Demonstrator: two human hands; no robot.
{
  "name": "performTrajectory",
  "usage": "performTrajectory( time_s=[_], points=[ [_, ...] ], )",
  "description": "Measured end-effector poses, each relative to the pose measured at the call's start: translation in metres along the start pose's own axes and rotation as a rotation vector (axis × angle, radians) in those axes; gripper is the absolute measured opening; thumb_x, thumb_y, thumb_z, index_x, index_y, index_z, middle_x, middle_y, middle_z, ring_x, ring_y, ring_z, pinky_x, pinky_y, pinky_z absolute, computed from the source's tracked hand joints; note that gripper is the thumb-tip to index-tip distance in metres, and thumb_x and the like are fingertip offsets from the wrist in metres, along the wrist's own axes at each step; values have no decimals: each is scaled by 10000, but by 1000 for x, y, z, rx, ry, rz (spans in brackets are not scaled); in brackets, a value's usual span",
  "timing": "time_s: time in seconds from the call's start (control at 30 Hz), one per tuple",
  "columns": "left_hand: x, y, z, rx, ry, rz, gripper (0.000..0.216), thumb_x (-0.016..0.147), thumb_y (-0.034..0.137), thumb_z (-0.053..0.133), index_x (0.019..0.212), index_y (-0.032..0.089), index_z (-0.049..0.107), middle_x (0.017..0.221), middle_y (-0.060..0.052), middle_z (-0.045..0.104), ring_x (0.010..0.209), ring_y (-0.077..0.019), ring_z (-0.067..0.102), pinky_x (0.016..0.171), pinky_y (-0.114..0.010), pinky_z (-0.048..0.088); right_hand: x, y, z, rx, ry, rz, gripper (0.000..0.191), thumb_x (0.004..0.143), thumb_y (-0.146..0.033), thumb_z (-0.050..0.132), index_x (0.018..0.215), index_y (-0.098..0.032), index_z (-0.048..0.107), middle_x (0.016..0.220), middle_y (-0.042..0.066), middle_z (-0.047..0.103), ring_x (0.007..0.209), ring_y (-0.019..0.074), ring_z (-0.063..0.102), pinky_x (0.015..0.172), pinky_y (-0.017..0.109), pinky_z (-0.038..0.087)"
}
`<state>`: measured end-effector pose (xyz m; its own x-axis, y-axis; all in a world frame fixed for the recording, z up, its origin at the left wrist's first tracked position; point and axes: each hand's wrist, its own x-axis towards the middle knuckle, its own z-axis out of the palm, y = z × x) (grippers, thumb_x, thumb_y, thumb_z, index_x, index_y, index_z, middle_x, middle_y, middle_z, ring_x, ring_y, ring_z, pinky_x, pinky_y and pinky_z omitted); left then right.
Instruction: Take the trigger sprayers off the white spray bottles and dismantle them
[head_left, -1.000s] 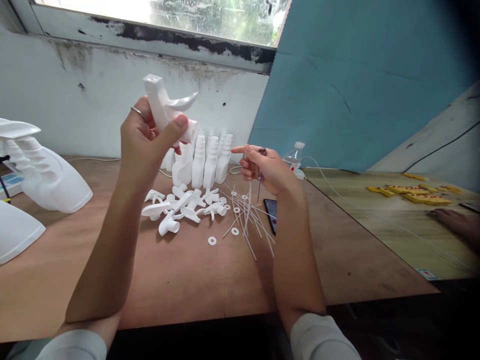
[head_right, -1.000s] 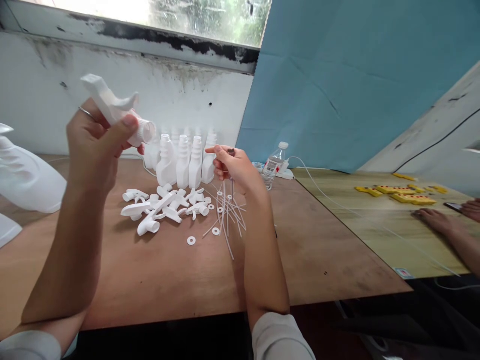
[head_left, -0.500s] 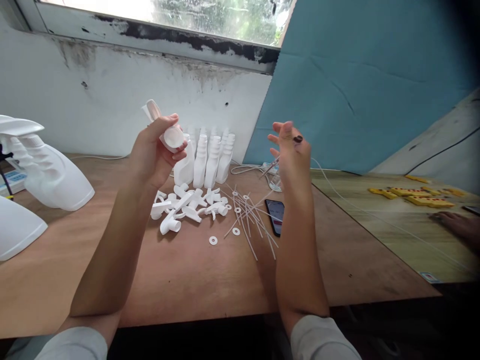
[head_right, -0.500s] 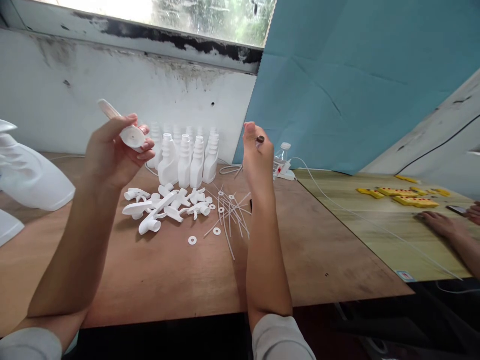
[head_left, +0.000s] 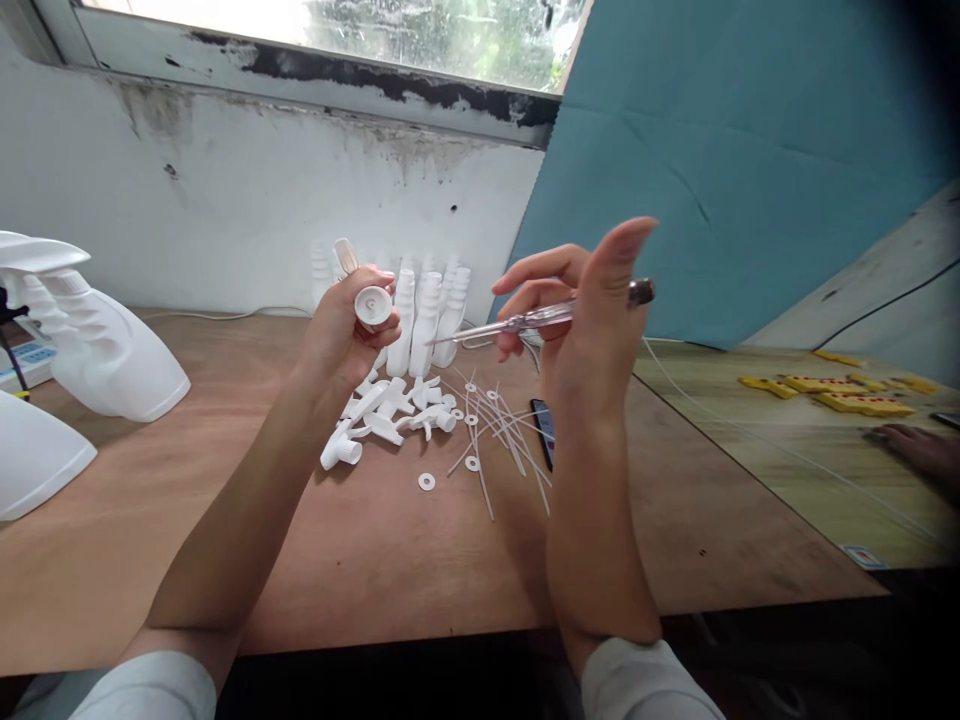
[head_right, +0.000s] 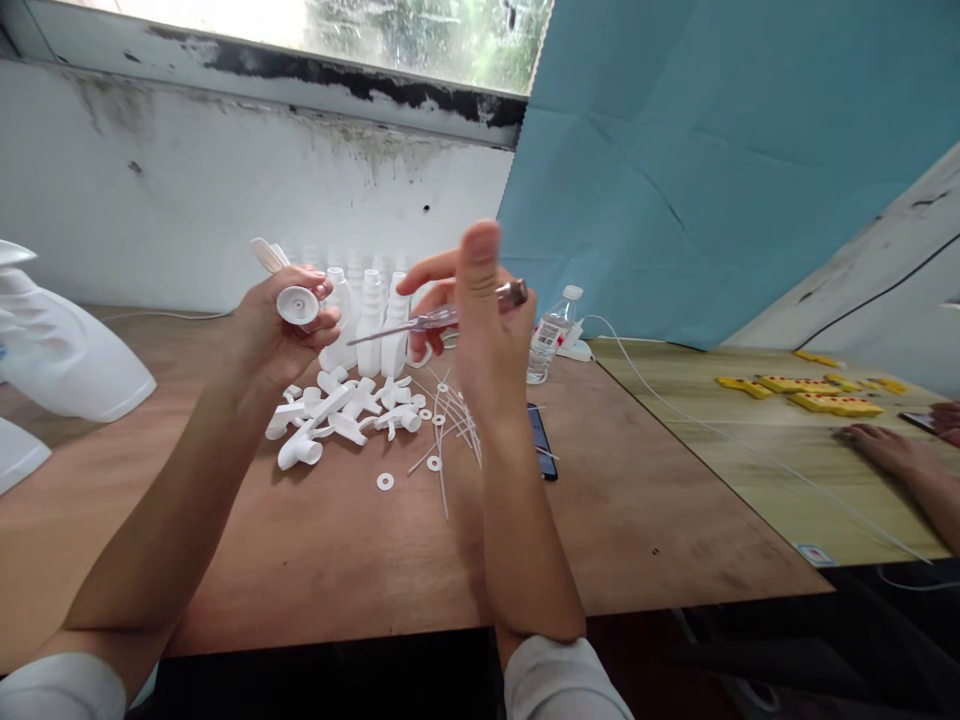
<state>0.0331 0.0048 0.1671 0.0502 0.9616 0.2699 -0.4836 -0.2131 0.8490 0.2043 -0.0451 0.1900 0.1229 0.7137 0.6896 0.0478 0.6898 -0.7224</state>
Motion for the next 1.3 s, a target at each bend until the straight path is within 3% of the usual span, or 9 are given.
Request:
performTrajectory(
  time_s=[0.1,0.17,0.4,0.53,0.67,0.83,1.0,1.17,1.3],
  points=[
    [-3,-1,4,-37,11,-16,295,654,141,630,595,180,344,575,51,375,383,-22,270,333,-200,201,-8,0,11,42,-96,-171,379,882,-512,604,681,-201,685,552,-16,600,446,111,579,380,259,358],
    [-4,-1,6,-59,23,-8,290,638,128,634,577,174,354,559,53,369,380,-19,256,332,-194,198,-11,4,15,10,-116,-244,317,868,-442,651,693,-179,680,581,-28,613,465,85,573,406,237,382],
    [-5,-4,9,-72,69,77,339,637,117,651,569,184,325,530,61,314,383,-32,249,343,-198,173,-18,15,21,-235,-81,-355,302,932,-347,583,686,-182,643,546,-46,540,482,49,494,480,221,404],
    [-7,-9,12,-78,107,173,370,665,141,693,593,192,334,527,60,299,405,-48,270,360,-208,182,-22,16,26,-339,-6,-541,402,966,-302,524,582,-187,506,499,-50,459,470,51,470,474,217,390],
    [-13,-12,19,-87,197,253,377,684,137,696,605,192,332,537,52,339,449,-59,320,409,-215,246,-26,17,34,-486,21,-769,413,942,-190,540,560,-190,381,487,-68,365,427,37,336,434,225,312],
    [-21,-5,25,-158,316,166,295,738,205,637,630,210,363,529,40,354,467,-88,347,443,-243,260,-32,32,52,-527,74,-946,372,926,-163,548,584,-194,406,492,-63,433,438,42,365,420,221,320],
    [-24,6,24,-270,314,89,303,721,209,639,592,199,366,518,30,333,468,-85,357,444,-241,274,-36,46,63,-376,153,-988,244,950,-151,504,709,-183,521,598,-13,623,553,60,585,498,183,456],
    [-20,7,18,-308,215,42,294,696,151,641,583,181,371,540,42,360,431,-61,329,394,-235,220,-37,49,60,-265,115,-854,266,986,-186,444,727,-199,503,599,-43,597,524,44,582,490,172,475],
    [-17,3,15,-269,188,87,285,695,150,648,583,180,388,557,40,369,441,-60,356,398,-233,211,-38,46,55,-355,128,-738,297,1003,-204,400,726,-204,506,551,-55,535,468,54,531,468,200,446]
  ],
)
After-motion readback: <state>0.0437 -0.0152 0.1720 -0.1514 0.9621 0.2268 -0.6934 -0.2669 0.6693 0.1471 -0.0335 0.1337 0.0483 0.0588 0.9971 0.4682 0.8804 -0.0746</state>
